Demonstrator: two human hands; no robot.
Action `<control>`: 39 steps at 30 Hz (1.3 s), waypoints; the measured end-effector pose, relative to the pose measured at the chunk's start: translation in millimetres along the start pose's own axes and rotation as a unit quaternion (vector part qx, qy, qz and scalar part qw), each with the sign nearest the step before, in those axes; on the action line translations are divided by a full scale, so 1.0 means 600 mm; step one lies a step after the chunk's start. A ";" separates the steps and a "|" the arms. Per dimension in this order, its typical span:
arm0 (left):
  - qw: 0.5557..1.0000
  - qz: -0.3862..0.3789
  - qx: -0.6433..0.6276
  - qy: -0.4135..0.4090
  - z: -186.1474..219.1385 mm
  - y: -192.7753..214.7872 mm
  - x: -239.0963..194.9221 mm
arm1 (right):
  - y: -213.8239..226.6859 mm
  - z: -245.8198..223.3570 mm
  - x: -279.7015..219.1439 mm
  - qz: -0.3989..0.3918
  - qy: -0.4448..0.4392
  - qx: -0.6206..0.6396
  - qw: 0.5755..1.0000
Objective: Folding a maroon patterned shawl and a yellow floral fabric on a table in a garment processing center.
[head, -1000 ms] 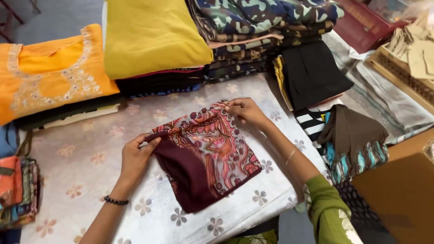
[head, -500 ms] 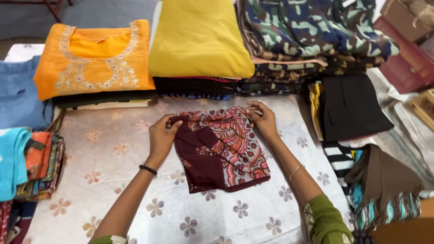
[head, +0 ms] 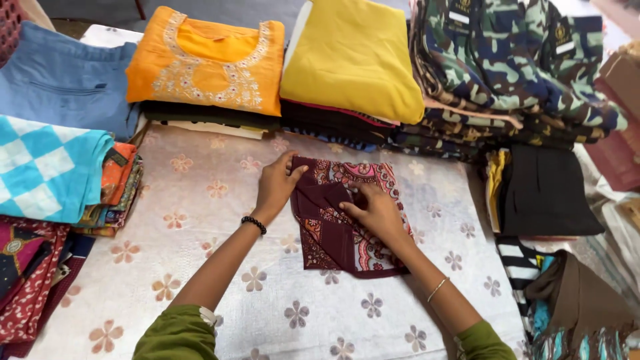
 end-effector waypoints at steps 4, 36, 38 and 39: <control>0.999 0.028 -0.016 -0.024 -0.014 -0.004 -0.002 | -0.045 0.044 -0.022 -0.040 0.079 0.079 0.993; 0.927 -0.308 0.156 -0.149 0.077 0.065 -0.187 | -0.073 0.103 -0.036 -0.114 -0.225 0.627 0.737; 0.923 -0.323 0.144 -0.153 0.082 0.070 -0.186 | -0.081 0.121 -0.044 -0.120 -0.223 0.626 0.737; 0.928 -0.328 0.131 -0.119 0.081 0.070 -0.184 | -0.087 0.131 -0.048 -0.162 -0.161 0.582 0.781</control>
Point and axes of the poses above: each hand's wrist, its own x-axis towards the middle knuckle, its own y-axis out of the back of the hand, z = x × y, the point moved 3 cm from there along x, towards the middle knuckle, and after that the axes turned 2 degrees about y, right-handed, at the moved point
